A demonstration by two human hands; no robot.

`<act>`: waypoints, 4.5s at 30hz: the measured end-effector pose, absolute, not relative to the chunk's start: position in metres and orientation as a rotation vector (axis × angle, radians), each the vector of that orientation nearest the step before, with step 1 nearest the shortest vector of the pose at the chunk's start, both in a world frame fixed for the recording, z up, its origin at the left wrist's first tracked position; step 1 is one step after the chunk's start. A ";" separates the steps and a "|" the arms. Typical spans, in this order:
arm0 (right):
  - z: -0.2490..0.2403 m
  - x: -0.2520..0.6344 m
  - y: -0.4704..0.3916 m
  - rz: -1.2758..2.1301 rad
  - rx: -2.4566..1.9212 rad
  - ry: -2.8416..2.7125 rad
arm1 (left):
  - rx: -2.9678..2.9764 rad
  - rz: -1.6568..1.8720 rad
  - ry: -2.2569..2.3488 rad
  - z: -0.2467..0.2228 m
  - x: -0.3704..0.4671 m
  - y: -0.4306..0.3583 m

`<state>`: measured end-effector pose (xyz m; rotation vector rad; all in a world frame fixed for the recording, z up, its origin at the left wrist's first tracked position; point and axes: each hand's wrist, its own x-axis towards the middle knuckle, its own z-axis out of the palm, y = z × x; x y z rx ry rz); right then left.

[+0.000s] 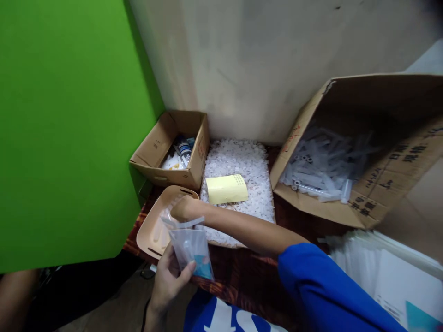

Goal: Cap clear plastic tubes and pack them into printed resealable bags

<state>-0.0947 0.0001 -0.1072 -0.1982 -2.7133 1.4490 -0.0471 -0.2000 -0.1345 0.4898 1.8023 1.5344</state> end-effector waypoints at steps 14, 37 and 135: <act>-0.096 0.096 0.064 2.176 -0.201 -1.640 | 0.648 1.421 1.573 -0.120 -0.032 -0.173; -0.106 0.208 0.018 1.770 -0.582 -1.791 | 0.877 1.102 1.385 -0.103 0.013 -0.109; -0.115 0.194 -0.017 0.958 -0.738 -2.169 | 1.197 1.730 1.756 -0.045 -0.028 -0.033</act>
